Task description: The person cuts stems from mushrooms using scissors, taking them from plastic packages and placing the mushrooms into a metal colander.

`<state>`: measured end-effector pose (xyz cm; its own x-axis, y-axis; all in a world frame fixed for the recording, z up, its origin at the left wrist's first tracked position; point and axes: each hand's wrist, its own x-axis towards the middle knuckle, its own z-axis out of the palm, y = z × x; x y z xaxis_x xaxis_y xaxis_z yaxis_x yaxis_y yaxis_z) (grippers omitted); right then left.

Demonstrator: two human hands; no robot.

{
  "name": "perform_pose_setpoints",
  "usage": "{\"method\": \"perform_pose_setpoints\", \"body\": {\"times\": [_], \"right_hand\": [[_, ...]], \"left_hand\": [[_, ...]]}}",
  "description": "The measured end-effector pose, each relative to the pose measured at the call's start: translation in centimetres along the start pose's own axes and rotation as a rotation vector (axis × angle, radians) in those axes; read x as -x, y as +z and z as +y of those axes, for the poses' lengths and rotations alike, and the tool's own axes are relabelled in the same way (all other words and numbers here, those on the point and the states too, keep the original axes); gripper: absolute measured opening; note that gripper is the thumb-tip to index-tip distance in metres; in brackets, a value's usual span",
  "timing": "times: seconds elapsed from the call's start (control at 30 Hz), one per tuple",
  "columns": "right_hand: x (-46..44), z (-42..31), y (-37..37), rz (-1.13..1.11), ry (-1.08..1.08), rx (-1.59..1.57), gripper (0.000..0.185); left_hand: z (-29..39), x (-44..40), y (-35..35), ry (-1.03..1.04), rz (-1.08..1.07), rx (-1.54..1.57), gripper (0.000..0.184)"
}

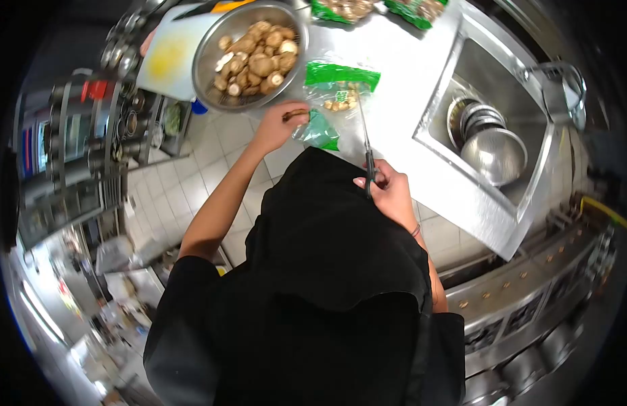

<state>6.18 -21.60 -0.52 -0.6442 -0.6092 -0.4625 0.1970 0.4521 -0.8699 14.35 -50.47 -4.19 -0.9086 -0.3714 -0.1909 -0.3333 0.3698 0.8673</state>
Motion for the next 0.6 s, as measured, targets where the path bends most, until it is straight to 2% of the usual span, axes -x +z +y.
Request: {"method": "perform_pose_setpoints", "body": {"times": [0.03,0.1,0.13,0.17,0.23,0.27,0.33,0.43,0.5,0.6], "right_hand": [[0.2,-0.3,0.6,0.037,0.017,-0.013,0.032],[0.4,-1.0,1.8,0.038,0.011,0.011,0.031],[0.4,-2.4,2.1,0.020,0.054,0.187,0.030],[0.1,-2.8,2.7,0.045,0.070,0.174,0.030],[-0.1,-3.4,4.0,0.055,-0.054,0.502,0.039],[-0.1,-3.9,4.7,0.078,-0.035,0.513,0.043],[0.3,-3.9,6.0,0.135,-0.021,0.546,0.043],[0.3,-3.3,7.2,0.209,0.003,0.607,0.044],[0.6,-3.2,7.6,0.237,0.042,0.631,0.044],[0.1,-3.8,8.1,0.217,0.057,0.659,0.044]], "left_hand": [[0.2,-0.4,-0.4,-0.117,-0.025,0.118,0.023],[0.0,-0.9,-0.8,-0.095,-0.052,0.183,0.024],[0.1,-1.2,-1.1,-0.080,-0.041,0.246,0.026],[0.3,-1.4,-1.2,-0.075,-0.073,0.243,0.026],[0.9,-1.7,-0.7,-0.208,-0.060,0.711,0.037],[0.7,-1.9,-0.3,-0.210,-0.090,0.713,0.037],[0.3,-2.2,0.3,-0.287,-0.192,1.116,0.046],[0.1,-2.6,1.1,-0.301,-0.294,1.187,0.050],[-0.1,-2.4,1.9,-0.326,-0.285,1.190,0.049],[-0.9,-2.3,2.9,-0.241,-0.128,0.883,0.048]]}}
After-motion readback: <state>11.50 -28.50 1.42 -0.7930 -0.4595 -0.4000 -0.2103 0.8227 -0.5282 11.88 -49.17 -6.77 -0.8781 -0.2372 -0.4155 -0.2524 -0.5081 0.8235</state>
